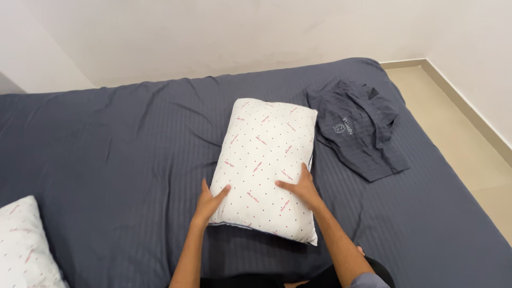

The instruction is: The person inserts a pillow into a dark blue pillowcase on a bed, smoothing and adjusting the fabric to fit. They then place the finished pillow aside and begin handling a second pillow with a white dotted cover.

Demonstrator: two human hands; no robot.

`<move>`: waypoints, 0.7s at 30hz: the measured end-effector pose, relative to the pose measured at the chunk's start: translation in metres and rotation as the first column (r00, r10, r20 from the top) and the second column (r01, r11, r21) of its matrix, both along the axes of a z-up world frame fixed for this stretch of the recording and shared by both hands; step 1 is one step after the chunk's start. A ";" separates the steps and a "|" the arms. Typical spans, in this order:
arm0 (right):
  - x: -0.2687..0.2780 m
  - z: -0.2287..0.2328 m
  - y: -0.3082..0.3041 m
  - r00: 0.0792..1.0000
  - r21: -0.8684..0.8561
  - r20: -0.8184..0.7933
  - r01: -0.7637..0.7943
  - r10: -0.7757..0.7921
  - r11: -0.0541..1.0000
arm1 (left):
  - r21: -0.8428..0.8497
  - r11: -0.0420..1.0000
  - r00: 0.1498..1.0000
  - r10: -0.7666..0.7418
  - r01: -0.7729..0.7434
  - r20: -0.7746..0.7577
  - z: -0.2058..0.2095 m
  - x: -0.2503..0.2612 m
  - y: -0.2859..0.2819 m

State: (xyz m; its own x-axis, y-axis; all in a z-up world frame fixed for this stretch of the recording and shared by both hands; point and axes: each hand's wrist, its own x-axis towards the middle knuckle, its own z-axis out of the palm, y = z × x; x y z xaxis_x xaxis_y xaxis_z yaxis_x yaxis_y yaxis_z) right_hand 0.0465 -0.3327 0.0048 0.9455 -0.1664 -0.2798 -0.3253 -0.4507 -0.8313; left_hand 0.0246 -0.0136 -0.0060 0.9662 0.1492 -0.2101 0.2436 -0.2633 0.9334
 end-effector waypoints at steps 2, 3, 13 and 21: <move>-0.004 0.002 0.002 0.998 0.017 0.033 0.060 -0.060 0.998 | 0.053 0.998 0.998 0.015 -0.018 0.065 -0.006 -0.003 -0.007; -0.005 0.004 0.001 0.990 0.076 0.118 0.064 -0.073 0.995 | 0.079 0.996 0.995 0.021 -0.029 0.095 -0.006 -0.009 -0.014; -0.022 0.021 0.023 0.905 -0.489 0.273 -0.163 0.328 0.857 | 0.778 0.586 0.963 -0.019 0.229 -0.269 0.068 -0.085 -0.012; -0.042 -0.005 0.064 0.799 -0.709 0.262 -0.222 0.541 0.670 | 0.821 0.570 0.943 -0.251 -0.039 0.219 0.023 -0.028 -0.071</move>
State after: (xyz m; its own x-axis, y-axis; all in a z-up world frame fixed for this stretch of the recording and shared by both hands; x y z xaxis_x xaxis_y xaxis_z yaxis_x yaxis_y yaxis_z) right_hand 0.0047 -0.2690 0.0002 0.9489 0.2581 0.1818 0.3044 -0.9005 -0.3105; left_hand -0.0032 -0.0849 0.0165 0.9746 0.0070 0.2236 -0.0689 -0.9415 0.3299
